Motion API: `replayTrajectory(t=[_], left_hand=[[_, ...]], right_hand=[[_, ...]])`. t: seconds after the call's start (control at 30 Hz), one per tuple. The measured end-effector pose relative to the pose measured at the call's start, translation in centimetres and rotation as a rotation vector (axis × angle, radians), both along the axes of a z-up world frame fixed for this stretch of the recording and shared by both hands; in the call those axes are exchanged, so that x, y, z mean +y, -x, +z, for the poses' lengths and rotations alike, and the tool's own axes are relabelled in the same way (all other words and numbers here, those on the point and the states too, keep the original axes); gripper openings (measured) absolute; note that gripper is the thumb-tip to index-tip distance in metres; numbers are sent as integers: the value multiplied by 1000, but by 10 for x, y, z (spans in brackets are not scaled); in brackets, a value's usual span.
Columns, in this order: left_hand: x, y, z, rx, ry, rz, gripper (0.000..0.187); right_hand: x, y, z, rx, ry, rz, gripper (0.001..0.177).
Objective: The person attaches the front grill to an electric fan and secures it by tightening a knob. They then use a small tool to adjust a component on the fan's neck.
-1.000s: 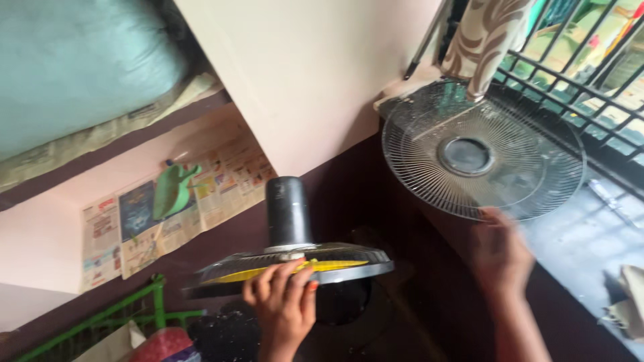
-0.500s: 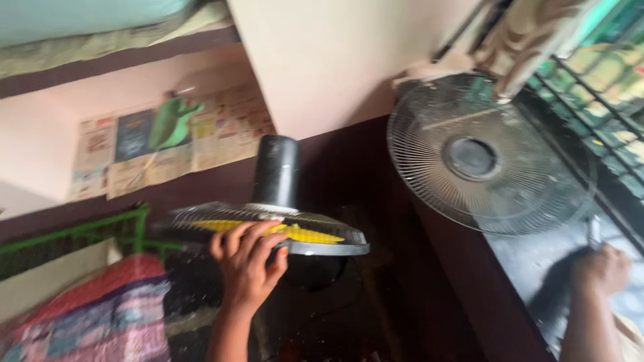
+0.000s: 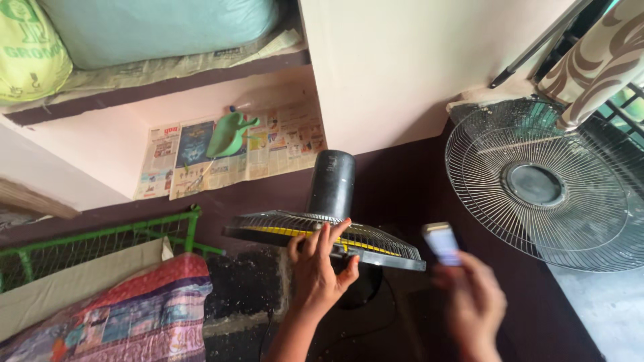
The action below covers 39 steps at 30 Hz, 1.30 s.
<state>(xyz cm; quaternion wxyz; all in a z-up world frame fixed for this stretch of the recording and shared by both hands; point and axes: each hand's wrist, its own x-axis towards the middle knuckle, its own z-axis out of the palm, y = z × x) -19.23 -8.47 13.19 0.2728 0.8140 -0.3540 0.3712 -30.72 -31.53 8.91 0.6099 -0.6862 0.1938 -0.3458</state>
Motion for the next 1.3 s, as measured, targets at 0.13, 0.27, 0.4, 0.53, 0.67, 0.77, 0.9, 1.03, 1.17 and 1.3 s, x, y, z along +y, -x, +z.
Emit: replayTrajectory(t=[0.13, 0.27, 0.4, 0.53, 0.67, 0.77, 0.9, 1.03, 1.17, 1.3], left_hand=[[-2, -3, -5, -77, 76, -42, 71], [1, -2, -5, 22, -102, 34, 56], [2, 1, -2, 40, -22, -22, 67], [0, 0, 4, 71, 11, -29, 72], [1, 2, 10, 104, 29, -40, 71], [3, 2, 13, 87, 37, -77, 72], [11, 5, 15, 226, 27, -157, 65], [17, 6, 17, 352, 104, -255, 68], [17, 7, 17, 424, 182, -338, 80], [15, 6, 18, 410, 176, -374, 85]], right_hand=[[77, -42, 48, -113, 354, 181, 28], [99, -57, 65, -188, 618, 182, 32], [97, -59, 59, -143, 563, 211, 38], [90, -61, 50, -194, 352, 360, 40], [82, -57, 52, -191, 113, 453, 68], [77, -55, 58, -147, 368, 462, 57], [80, -57, 62, -24, 587, 411, 54], [91, -58, 59, -88, 626, 323, 47], [98, -60, 55, -122, 691, 240, 43], [100, -62, 50, -202, 737, 179, 41]])
